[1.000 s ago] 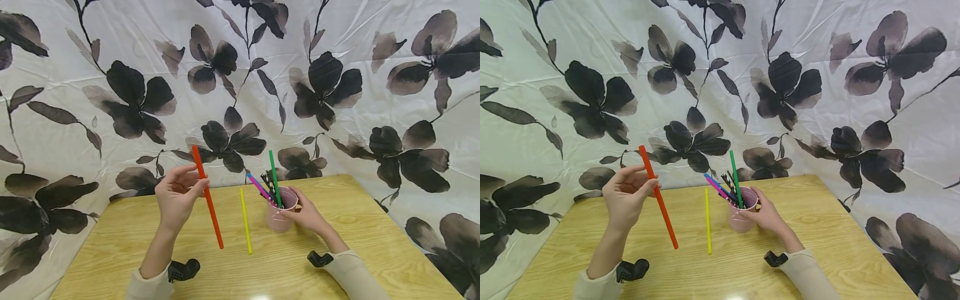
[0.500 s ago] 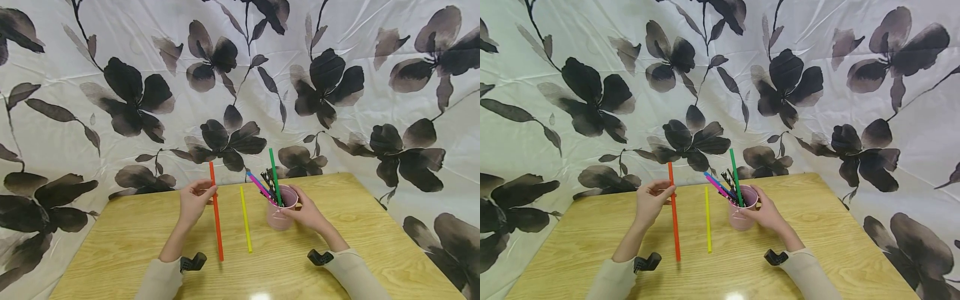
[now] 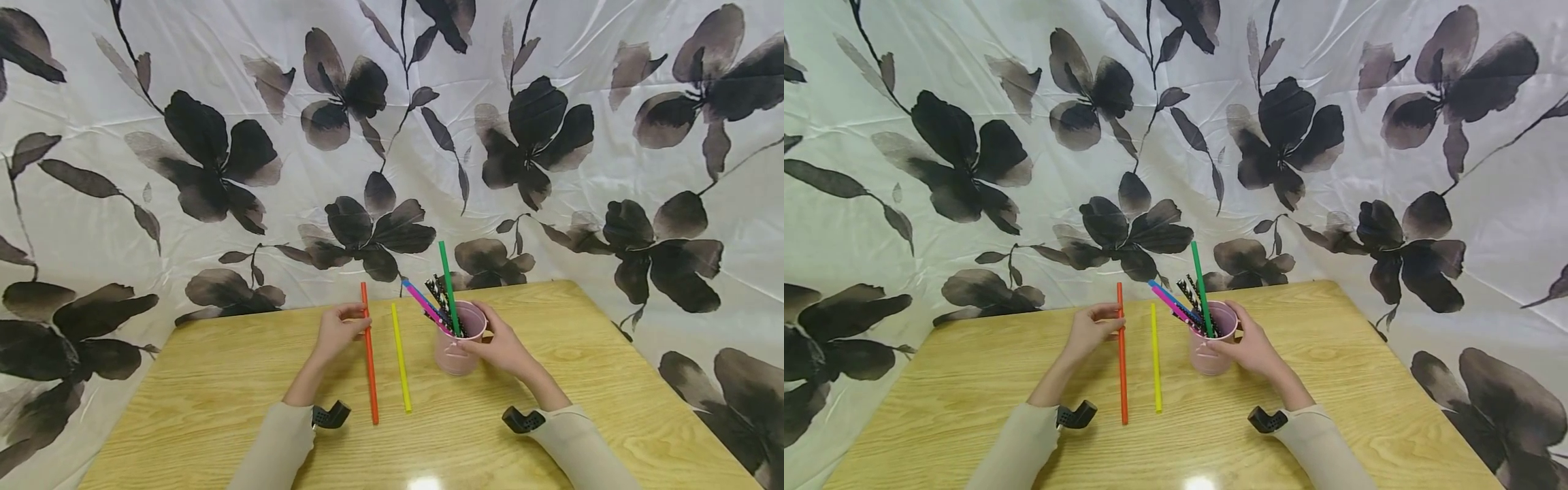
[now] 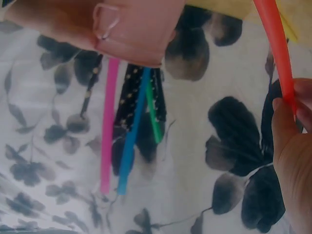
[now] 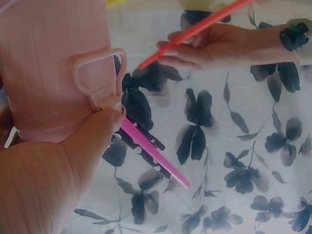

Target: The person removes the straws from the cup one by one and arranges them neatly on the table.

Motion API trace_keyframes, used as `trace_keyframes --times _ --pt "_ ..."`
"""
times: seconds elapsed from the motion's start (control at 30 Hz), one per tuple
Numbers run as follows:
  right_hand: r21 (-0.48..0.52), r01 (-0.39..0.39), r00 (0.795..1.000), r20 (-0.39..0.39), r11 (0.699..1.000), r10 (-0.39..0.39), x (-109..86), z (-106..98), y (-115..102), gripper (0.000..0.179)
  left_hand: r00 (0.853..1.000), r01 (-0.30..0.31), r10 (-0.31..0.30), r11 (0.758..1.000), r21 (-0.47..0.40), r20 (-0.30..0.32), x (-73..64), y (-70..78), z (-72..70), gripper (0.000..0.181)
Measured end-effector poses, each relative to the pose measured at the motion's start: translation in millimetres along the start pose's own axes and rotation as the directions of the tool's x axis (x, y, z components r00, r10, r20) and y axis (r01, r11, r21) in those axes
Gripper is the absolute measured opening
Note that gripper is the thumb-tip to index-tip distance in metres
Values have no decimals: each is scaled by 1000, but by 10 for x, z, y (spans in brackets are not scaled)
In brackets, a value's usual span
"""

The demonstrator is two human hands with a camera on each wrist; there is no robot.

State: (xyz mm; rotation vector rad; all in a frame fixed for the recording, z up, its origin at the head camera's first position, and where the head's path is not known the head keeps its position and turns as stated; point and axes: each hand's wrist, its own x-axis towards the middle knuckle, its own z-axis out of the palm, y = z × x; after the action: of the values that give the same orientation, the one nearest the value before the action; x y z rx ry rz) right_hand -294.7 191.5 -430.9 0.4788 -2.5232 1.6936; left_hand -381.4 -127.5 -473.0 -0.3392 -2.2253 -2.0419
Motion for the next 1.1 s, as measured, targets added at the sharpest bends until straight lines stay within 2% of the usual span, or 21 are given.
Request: trace_keyframes --times 0.03,0.07,0.1,0.13,0.27,0.3,0.47,0.87,1.1 --pt "0 -1 1000 3 1000 1 7 -1 3 81 1000 16 -16 1000 19 2 19 -22 14 30" --pt "0 -1 1000 5 1000 1 13 -2 5 81 1000 -8 8 1000 28 18 89 -172 9 30" --pt "-1 -1 1000 7 1000 1 19 -3 8 81 1000 0 -1 999 44 22 110 -200 20 31" --pt "-1 -1 1000 6 1000 1 14 0 4 81 1000 19 -20 998 52 19 80 -121 51 30" --pt "0 -3 1000 3 1000 3 -7 13 -13 81 997 61 -64 995 81 35 123 -214 84 33" --pt "0 -4 1000 2 1000 4 -13 17 -17 81 994 102 -105 990 93 23 82 -138 109 34" --pt "-2 -11 1000 0 1000 11 -46 32 -29 81 984 168 -173 980 103 37 86 -228 142 35" --pt "6 5 1000 -2 1000 -5 -144 56 -44 80 983 171 -181 969 181 43 35 -355 177 36" --pt "-17 10 1000 -8 1000 -11 -202 55 -35 80 990 129 -138 955 267 15 -43 -330 249 31"
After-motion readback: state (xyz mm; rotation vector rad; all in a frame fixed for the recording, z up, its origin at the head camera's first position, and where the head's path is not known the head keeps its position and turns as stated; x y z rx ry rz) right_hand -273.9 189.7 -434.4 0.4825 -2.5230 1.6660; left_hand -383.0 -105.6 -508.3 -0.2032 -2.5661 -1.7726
